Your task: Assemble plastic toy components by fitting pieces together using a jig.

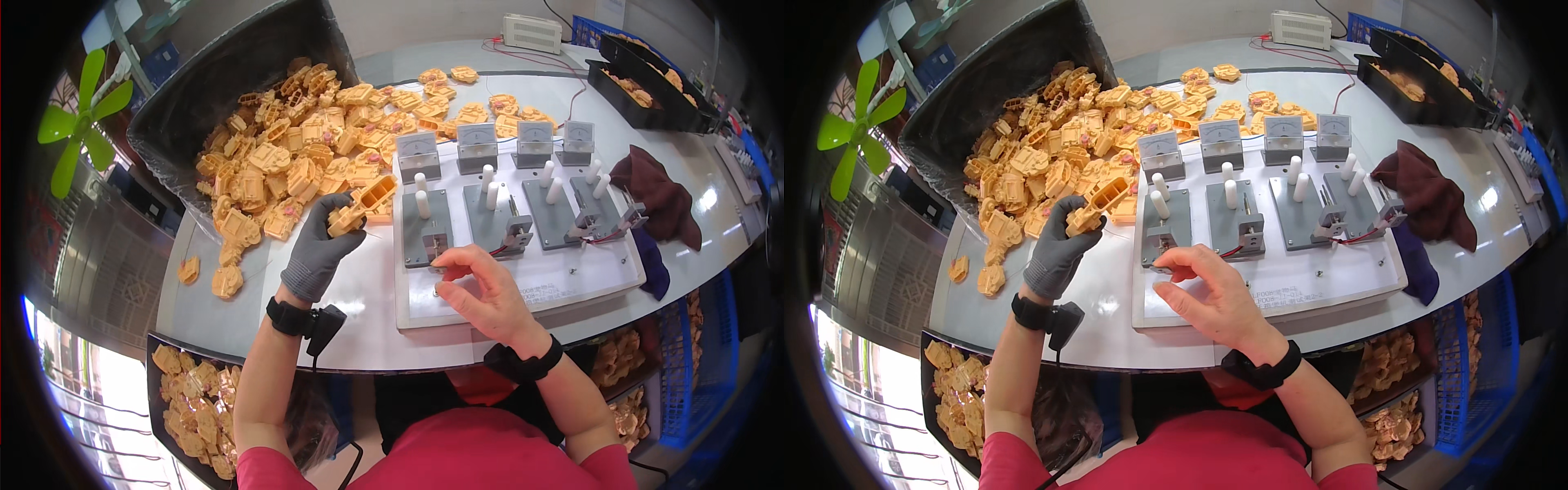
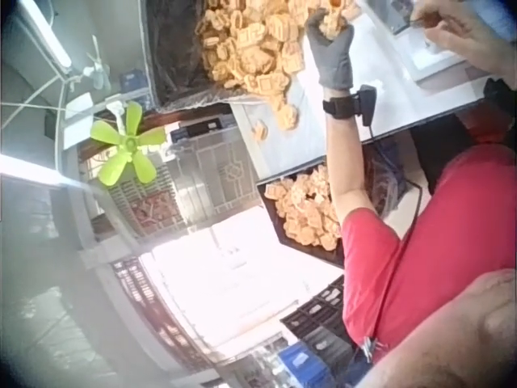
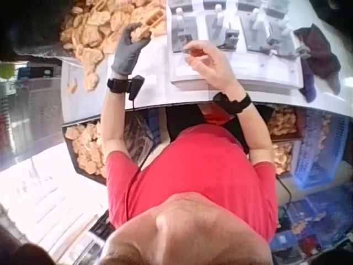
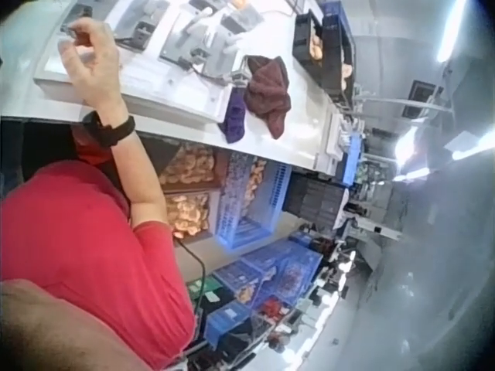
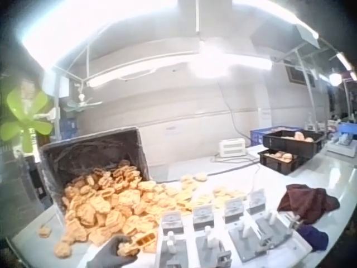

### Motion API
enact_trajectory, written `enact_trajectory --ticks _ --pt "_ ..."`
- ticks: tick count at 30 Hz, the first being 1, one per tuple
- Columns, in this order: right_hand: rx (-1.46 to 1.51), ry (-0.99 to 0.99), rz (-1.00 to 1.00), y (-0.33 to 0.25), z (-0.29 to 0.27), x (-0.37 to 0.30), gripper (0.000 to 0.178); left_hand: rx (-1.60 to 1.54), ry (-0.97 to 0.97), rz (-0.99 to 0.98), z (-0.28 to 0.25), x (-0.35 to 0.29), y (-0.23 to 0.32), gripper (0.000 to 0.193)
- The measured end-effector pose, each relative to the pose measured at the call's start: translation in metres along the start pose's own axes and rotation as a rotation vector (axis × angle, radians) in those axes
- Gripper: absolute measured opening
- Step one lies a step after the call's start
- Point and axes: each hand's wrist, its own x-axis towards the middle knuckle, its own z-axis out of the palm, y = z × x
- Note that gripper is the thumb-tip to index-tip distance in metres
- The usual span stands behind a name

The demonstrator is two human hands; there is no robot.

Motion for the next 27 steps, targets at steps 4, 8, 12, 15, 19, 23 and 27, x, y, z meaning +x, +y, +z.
enact_trajectory --ticks 4,8,12,15,19,23,27 --pt "0.004 -0.015 0.001 0.0 0.0 0.0 0.03 0.075 -0.056 0.063 0.002 0.01 -0.001 0.048" --pt "-0.021 -0.005 -0.011 -0.002 0.001 0.001 0.031 0.117 -0.075 0.098 0.007 0.016 0.001 0.048" --pt "-0.034 0.001 -0.031 -0.001 0.0 0.001 0.031 0.281 -0.065 0.151 0.008 0.026 0.0 0.045" --pt "-0.033 0.0 -0.027 -0.002 0.001 0.001 0.03 0.541 -0.049 0.303 0.006 0.036 -0.005 0.041" --pt "-0.02 0.001 -0.015 -0.003 0.002 0.001 0.031 0.838 -0.018 0.544 0.014 0.047 0.004 0.04" --pt "-0.018 0.002 -0.03 -0.002 0.001 0.001 0.031 0.846 0.014 0.557 0.024 0.05 0.01 0.041" --pt "-0.023 -0.001 -0.018 -0.005 0.001 0.001 0.031 1.126 -0.001 0.665 0.038 0.048 0.025 0.042"
